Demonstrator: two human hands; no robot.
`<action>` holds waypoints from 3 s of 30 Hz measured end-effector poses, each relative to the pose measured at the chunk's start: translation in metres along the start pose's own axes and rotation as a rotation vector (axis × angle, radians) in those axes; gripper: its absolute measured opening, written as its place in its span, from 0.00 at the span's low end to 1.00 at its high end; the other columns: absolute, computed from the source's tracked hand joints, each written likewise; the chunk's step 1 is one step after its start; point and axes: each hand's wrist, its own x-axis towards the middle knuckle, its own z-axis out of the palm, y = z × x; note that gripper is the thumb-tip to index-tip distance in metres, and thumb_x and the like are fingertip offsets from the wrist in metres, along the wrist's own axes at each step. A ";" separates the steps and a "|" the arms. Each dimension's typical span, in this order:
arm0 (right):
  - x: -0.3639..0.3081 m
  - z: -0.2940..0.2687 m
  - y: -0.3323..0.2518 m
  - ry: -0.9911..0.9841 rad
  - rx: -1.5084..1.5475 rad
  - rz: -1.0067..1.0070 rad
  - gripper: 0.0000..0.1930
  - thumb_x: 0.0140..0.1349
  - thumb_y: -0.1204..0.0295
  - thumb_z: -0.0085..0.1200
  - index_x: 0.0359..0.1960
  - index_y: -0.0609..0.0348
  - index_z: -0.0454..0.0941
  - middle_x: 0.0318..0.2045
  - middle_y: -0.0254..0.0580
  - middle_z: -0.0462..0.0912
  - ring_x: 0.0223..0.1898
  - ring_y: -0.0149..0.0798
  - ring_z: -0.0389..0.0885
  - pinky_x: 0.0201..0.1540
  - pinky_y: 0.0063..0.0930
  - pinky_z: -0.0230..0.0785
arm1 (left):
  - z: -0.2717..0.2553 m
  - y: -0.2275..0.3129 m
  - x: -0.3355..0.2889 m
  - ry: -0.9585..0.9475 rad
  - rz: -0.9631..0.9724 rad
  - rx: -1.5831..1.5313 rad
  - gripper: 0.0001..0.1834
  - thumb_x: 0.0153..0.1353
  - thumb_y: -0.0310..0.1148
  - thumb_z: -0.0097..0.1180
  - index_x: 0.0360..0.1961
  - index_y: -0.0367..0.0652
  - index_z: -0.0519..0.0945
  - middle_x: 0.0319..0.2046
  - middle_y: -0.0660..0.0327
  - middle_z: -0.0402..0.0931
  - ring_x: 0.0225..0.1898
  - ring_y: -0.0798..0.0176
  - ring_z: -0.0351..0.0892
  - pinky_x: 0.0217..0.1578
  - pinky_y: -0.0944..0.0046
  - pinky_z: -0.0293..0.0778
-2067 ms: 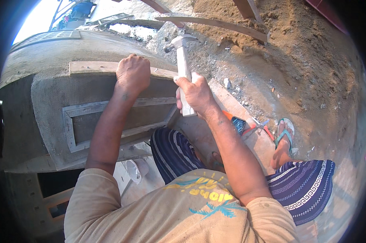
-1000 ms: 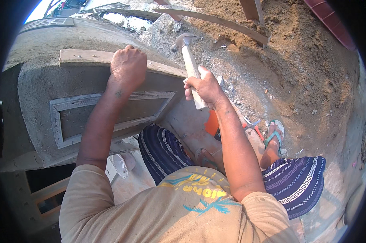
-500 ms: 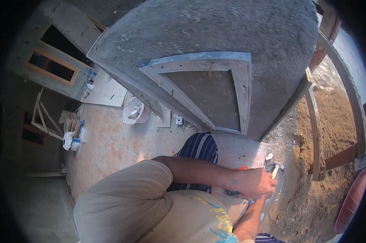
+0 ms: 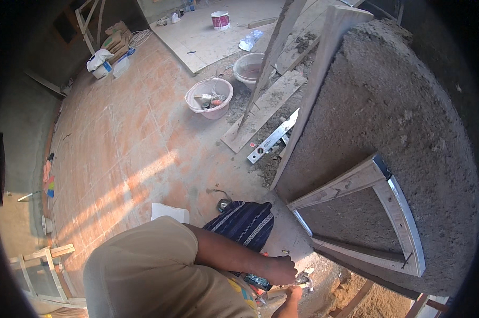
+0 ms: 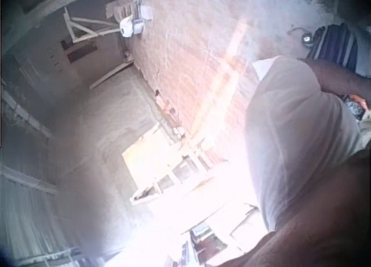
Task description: The person hammers nails into wooden planks to secure a rectangular frame against a concrete pillar. They repeatedly position the wood, drive nails with a hammer, and use a spirit level to check alignment.
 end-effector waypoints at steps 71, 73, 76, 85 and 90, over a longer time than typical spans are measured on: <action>-0.113 0.021 -0.049 -0.142 0.316 -0.315 0.17 0.69 0.60 0.59 0.47 0.63 0.86 0.31 0.43 0.87 0.27 0.38 0.85 0.30 0.34 0.79 | -0.021 -0.349 -0.116 1.284 0.014 -2.267 0.19 0.59 0.27 0.61 0.52 0.38 0.78 0.45 0.54 0.82 0.46 0.54 0.84 0.53 0.52 0.83; -0.109 0.007 -0.053 -0.011 0.205 -0.489 0.17 0.69 0.60 0.59 0.44 0.64 0.86 0.31 0.46 0.87 0.27 0.39 0.86 0.30 0.37 0.80 | -0.010 -0.313 -0.135 1.139 0.326 -2.406 0.21 0.58 0.26 0.61 0.54 0.36 0.79 0.47 0.53 0.85 0.46 0.53 0.87 0.48 0.55 0.87; -0.151 -0.037 -0.109 0.584 0.211 -0.756 0.15 0.69 0.65 0.54 0.37 0.66 0.87 0.31 0.52 0.87 0.32 0.40 0.87 0.39 0.37 0.80 | 0.022 -0.260 -0.163 0.947 0.440 -2.575 0.23 0.60 0.23 0.58 0.58 0.31 0.78 0.51 0.48 0.84 0.51 0.49 0.86 0.52 0.57 0.88; -0.352 -0.167 -0.231 0.139 1.019 -1.240 0.12 0.73 0.65 0.57 0.45 0.61 0.83 0.29 0.32 0.82 0.32 0.26 0.78 0.33 0.27 0.70 | -0.043 -0.100 -0.182 0.492 0.825 -2.895 0.13 0.74 0.29 0.56 0.55 0.35 0.80 0.51 0.57 0.83 0.52 0.60 0.85 0.52 0.62 0.85; -0.406 -0.169 -0.261 -0.452 0.864 -1.044 0.35 0.74 0.37 0.45 0.56 0.62 0.78 0.33 0.38 0.83 0.33 0.27 0.81 0.38 0.24 0.75 | -0.052 -0.013 -0.143 0.432 0.780 -2.761 0.13 0.70 0.36 0.63 0.53 0.49 0.83 0.48 0.72 0.84 0.50 0.70 0.83 0.52 0.65 0.79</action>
